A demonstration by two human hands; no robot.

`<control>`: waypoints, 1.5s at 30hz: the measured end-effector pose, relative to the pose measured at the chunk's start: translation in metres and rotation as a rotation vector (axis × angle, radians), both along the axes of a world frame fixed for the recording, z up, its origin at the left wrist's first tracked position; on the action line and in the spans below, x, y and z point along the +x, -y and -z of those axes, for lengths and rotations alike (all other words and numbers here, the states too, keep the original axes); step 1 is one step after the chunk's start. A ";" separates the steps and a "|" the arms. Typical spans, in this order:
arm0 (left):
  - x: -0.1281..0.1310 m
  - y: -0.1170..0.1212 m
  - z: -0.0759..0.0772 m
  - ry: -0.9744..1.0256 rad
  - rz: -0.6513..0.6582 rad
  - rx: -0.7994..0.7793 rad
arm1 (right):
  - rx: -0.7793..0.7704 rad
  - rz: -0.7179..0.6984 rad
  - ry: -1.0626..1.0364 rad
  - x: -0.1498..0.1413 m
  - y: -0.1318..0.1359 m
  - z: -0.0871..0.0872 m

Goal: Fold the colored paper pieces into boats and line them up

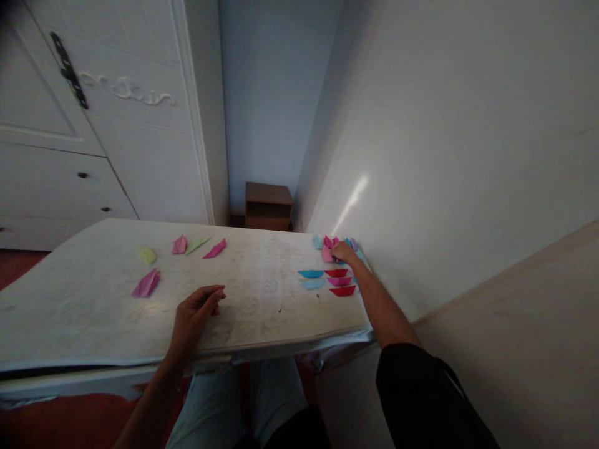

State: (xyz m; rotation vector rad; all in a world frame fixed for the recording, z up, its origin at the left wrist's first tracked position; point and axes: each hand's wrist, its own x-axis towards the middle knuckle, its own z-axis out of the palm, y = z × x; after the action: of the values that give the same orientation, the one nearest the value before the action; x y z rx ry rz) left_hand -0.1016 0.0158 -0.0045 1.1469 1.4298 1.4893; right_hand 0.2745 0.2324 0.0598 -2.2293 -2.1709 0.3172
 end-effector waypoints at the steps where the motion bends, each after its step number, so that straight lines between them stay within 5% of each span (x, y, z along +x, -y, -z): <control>1: 0.000 0.000 0.000 -0.008 -0.004 -0.002 | -0.001 -0.011 0.033 -0.001 -0.001 0.001; 11: 0.003 0.000 -0.008 -0.024 -0.031 -0.027 | 0.192 -0.137 0.159 0.009 0.023 -0.004; 19: 0.004 0.001 -0.009 -0.031 -0.046 -0.036 | 0.099 -0.324 0.202 0.001 0.040 0.012; 28: 0.002 0.001 -0.007 -0.054 -0.053 -0.031 | 0.003 -0.292 0.279 -0.006 0.045 0.011; 37: 0.003 0.002 -0.007 -0.040 -0.055 -0.030 | 0.074 -0.244 0.279 -0.013 0.059 0.011; 41: 0.003 0.003 -0.007 -0.016 -0.047 -0.030 | 0.195 -0.308 0.152 -0.039 0.089 0.010; 45: 0.005 0.004 -0.010 0.023 -0.058 -0.027 | 0.276 -0.488 -0.216 -0.082 0.137 0.019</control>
State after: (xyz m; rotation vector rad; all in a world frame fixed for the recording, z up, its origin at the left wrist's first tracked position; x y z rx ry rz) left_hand -0.0962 0.0118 0.0058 1.0769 1.4745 1.5133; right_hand 0.1930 0.0955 0.0405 -1.4401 -2.4305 0.2294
